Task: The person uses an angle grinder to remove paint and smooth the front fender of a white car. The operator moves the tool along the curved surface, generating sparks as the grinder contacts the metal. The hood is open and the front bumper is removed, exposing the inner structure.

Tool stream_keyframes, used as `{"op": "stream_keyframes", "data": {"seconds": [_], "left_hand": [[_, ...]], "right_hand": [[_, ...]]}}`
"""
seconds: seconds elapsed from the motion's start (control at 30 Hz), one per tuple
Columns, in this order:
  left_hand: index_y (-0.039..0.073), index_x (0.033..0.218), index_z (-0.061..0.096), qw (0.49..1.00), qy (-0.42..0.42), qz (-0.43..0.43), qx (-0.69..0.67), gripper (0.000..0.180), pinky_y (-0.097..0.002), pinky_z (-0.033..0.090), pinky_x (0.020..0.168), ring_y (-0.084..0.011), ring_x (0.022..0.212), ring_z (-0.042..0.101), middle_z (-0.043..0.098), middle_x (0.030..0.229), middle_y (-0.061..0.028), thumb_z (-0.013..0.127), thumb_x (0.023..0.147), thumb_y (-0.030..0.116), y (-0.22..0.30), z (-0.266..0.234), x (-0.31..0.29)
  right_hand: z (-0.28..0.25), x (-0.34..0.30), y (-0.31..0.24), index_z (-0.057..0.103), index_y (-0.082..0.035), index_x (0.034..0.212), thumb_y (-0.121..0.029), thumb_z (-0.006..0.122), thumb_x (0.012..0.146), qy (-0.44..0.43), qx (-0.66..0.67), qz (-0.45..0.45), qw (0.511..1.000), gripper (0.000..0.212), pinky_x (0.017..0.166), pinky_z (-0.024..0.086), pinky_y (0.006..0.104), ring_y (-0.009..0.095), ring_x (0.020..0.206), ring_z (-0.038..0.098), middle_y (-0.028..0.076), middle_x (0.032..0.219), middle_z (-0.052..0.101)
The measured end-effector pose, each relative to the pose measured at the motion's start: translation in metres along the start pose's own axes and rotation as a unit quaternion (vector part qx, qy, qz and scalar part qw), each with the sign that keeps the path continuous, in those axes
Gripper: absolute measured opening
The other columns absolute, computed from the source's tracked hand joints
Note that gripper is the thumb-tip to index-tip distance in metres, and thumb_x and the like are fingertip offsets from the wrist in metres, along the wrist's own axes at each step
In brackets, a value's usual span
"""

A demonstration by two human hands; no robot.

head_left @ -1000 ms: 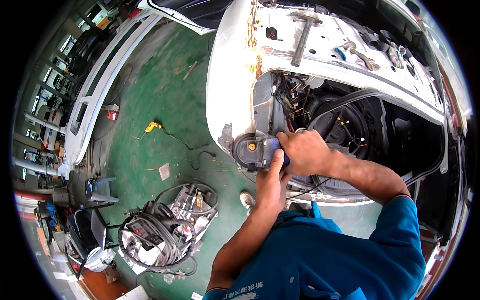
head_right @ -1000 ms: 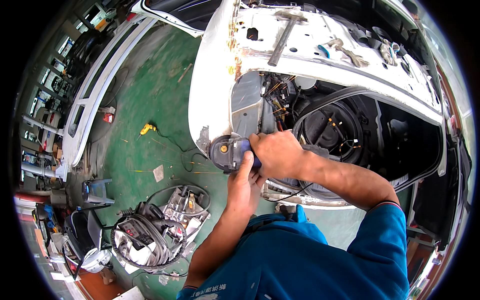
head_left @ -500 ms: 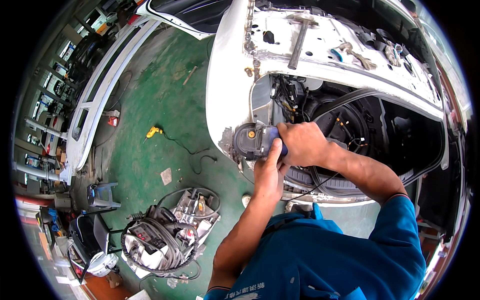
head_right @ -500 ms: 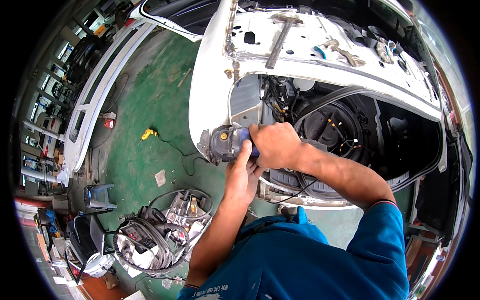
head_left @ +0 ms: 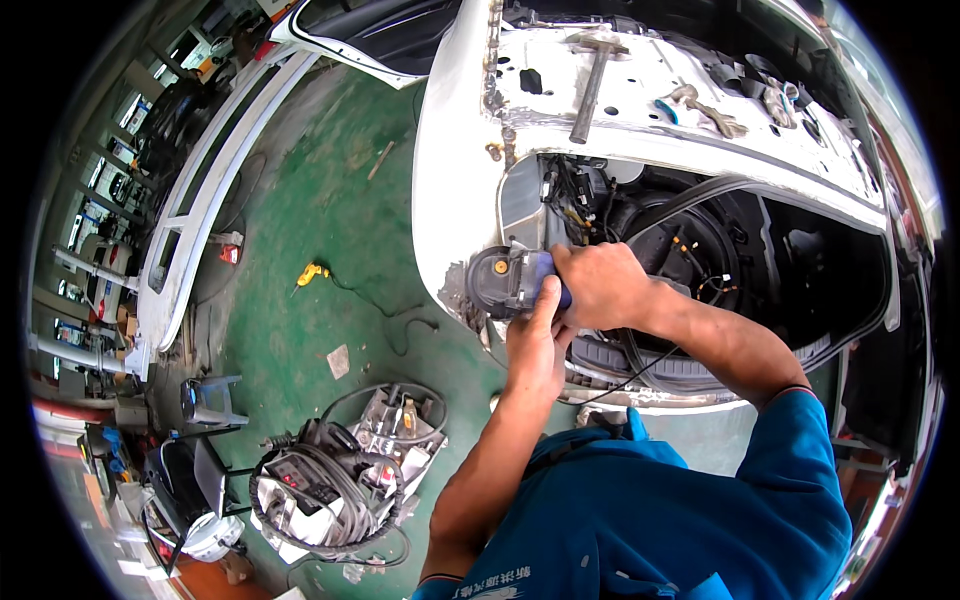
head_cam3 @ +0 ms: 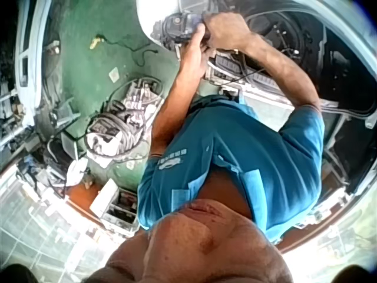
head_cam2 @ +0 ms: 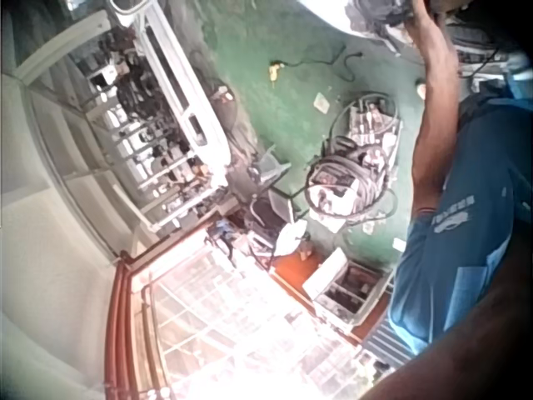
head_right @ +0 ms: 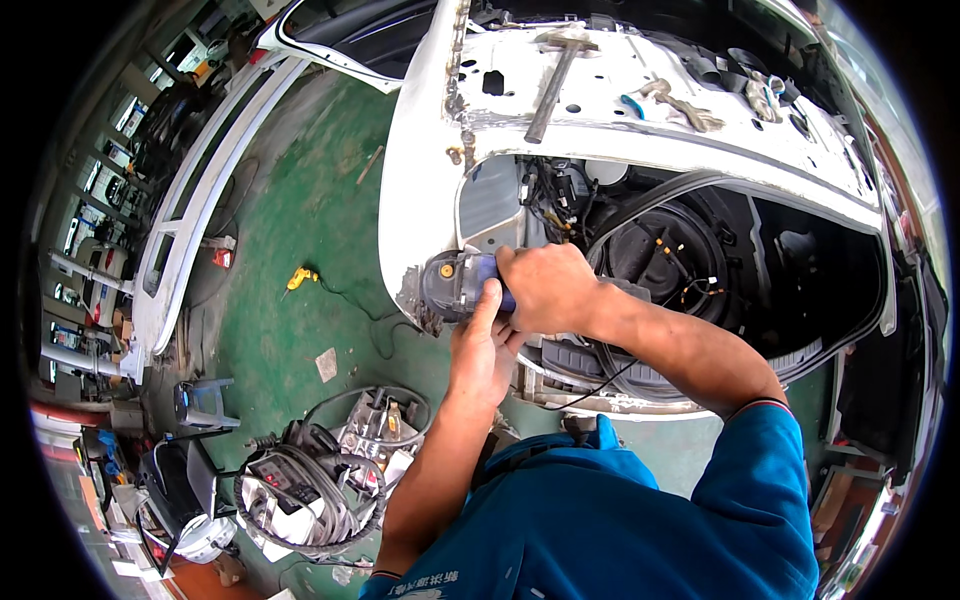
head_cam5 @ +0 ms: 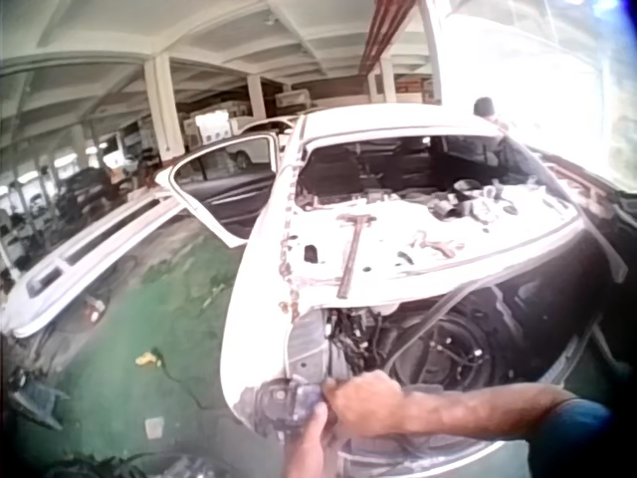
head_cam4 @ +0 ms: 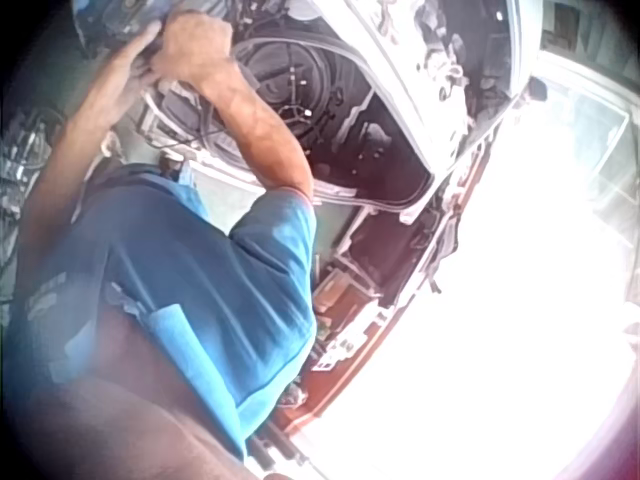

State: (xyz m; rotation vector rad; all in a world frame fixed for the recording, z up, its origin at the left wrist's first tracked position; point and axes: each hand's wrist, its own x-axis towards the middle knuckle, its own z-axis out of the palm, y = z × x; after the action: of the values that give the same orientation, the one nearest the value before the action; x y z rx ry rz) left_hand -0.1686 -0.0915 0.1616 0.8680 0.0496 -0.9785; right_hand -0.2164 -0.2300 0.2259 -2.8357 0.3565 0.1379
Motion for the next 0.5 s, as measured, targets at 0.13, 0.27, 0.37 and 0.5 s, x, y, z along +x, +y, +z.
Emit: {"op": "stream_keyframes", "data": {"seconds": [0.13,0.27,0.37,0.5], "left_hand": [[-0.003,0.136,0.053,1.0,-0.002,0.002,0.013,0.062,-0.0439,0.051,0.104,-0.0237,0.12,0.061,0.06,0.129,-0.0143,0.074,0.098,0.041,0.001,0.002,0.001],[-0.003,0.137,0.053,1.0,-0.006,0.004,0.01,0.062,-0.0428,0.052,0.102,-0.0231,0.119,0.062,0.061,0.128,-0.0136,0.074,0.098,0.041,0.001,0.003,0.001],[-0.003,0.137,0.053,0.999,-0.018,0.013,0.023,0.062,-0.0408,0.053,0.1,-0.0227,0.118,0.062,0.061,0.129,-0.0131,0.073,0.098,0.041,0.004,0.009,-0.005],[-0.001,0.137,0.055,0.997,-0.018,0.016,0.068,0.053,-0.0367,0.053,0.099,-0.0186,0.118,0.063,0.063,0.13,-0.0096,0.07,0.101,0.035,-0.012,0.0,-0.023]], "right_hand": [[0.001,0.002,0.002,0.057,0.004,0.106,-0.027,0.08,0.067,-0.002,0.002,0.005,1.0,0.055,0.075,0.057,0.0511,0.043,0.087,0.072,0.023,0.092,0.072],[0.0,0.001,0.002,0.057,0.004,0.105,-0.028,0.08,0.068,0.01,-0.001,0.004,1.0,0.054,0.074,0.057,0.0511,0.043,0.086,0.072,0.023,0.092,0.072],[0.001,-0.005,0.002,0.057,0.004,0.105,-0.027,0.079,0.07,0.037,0.006,0.008,0.999,0.052,0.073,0.058,0.0512,0.043,0.085,0.073,0.024,0.091,0.072],[-0.009,-0.032,-0.009,0.056,0.004,0.102,-0.027,0.078,0.071,0.042,0.012,0.023,0.999,0.049,0.073,0.059,0.051,0.044,0.081,0.073,0.024,0.086,0.072]]}}
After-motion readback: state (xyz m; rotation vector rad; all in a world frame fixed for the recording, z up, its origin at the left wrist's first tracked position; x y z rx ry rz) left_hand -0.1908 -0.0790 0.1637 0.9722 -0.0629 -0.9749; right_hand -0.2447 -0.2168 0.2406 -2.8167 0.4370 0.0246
